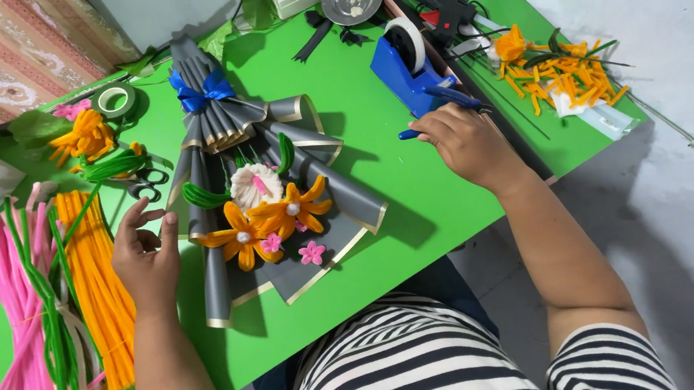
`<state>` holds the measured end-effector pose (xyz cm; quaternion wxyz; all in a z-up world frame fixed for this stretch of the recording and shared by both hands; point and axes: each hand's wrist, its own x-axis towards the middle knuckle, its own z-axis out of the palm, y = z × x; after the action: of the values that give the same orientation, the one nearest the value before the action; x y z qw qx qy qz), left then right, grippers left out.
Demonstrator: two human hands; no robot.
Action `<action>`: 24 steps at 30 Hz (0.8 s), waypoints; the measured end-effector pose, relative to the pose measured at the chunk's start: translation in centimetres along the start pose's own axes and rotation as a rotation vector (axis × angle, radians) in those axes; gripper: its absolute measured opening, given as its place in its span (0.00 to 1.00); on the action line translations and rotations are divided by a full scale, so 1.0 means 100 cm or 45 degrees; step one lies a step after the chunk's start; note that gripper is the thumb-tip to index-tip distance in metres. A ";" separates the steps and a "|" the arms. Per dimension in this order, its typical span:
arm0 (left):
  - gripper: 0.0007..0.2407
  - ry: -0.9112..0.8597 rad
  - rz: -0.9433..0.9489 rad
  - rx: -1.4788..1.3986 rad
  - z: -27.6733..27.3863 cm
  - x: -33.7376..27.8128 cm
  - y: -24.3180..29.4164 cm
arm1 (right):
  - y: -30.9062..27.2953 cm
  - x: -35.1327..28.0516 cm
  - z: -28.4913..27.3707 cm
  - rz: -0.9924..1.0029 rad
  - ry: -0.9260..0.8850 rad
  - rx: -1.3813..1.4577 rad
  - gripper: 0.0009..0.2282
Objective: The person arranges a bouquet of artificial flowers wrapped in grey paper on a green table. They use wire cutters to trim green stems and adjust the placement of the flowers and the wrapping paper. Finally, they secure the arrangement with a blue ribbon.
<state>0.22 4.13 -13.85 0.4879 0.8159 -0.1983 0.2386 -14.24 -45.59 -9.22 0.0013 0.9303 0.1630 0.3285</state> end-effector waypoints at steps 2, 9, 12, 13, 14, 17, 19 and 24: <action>0.13 -0.001 0.023 0.024 0.001 0.000 0.000 | 0.001 -0.001 -0.001 0.005 -0.013 0.001 0.09; 0.14 -0.003 0.064 0.071 -0.001 0.000 0.010 | 0.003 -0.002 0.020 0.029 -0.048 0.013 0.09; 0.14 -0.007 0.088 0.099 -0.001 0.001 0.010 | 0.001 0.003 0.016 0.019 -0.057 0.013 0.09; 0.14 -0.008 0.089 0.101 -0.001 0.002 0.009 | 0.001 0.005 0.016 0.019 -0.057 0.014 0.09; 0.14 -0.006 0.082 0.095 -0.001 0.002 0.009 | 0.000 0.007 0.015 0.012 -0.056 0.035 0.09; 0.14 -0.007 0.077 0.101 -0.001 0.002 0.011 | -0.001 0.010 0.018 0.010 -0.052 0.040 0.09; 0.14 -0.006 0.080 0.111 -0.002 0.002 0.012 | -0.002 0.012 0.019 0.013 -0.049 0.024 0.09; 0.16 0.044 0.294 0.228 -0.002 0.006 0.018 | -0.010 0.021 0.017 -0.003 -0.038 0.101 0.09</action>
<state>-0.34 3.49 -12.17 0.3858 0.8237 -0.2601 0.3240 -12.00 -43.83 -9.38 -0.0330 0.9343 0.1769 0.3079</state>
